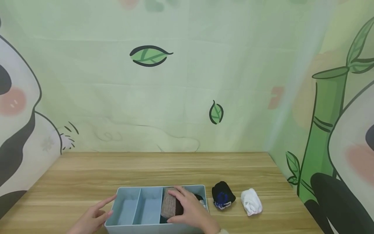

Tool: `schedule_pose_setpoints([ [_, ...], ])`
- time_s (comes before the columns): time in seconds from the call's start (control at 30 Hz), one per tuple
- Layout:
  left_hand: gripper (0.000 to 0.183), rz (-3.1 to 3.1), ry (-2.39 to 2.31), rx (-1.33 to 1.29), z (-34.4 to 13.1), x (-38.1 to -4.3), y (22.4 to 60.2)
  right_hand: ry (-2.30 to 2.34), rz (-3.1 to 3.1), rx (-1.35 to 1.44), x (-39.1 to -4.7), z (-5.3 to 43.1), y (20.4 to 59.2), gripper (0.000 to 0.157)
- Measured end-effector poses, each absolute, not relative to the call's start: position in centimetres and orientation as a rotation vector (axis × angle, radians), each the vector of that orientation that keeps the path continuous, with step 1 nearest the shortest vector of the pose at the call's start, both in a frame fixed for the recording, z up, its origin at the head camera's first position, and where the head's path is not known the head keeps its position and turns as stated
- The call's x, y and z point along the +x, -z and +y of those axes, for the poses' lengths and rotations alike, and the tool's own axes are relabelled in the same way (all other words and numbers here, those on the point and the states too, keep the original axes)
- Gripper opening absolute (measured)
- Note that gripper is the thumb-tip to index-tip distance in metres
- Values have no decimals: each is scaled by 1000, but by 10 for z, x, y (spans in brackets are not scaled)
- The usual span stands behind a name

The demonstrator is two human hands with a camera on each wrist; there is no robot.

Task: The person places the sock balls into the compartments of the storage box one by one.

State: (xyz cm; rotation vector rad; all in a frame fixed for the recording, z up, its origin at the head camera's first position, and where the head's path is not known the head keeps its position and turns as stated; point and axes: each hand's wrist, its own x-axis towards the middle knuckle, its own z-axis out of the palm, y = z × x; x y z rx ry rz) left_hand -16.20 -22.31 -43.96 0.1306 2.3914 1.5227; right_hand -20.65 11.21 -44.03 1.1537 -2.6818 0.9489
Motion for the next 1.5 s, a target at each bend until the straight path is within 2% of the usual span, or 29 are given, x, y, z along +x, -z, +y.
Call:
schedule_pose_setpoints([
  [0.47, 64, 2391, -1531, 146, -223, -164, 441, -821, -2762, 1199, -210, 113, 444, 71],
  [0.87, 63, 2356, -1556, 165, -223, -163, 440, -975, -2614, 1229, -207, 121, 441, 61],
  [1.5, 65, 2351, -1526, 100, -224, -164, 438, -974, -2556, 1086, -199, 140, 435, 50],
])
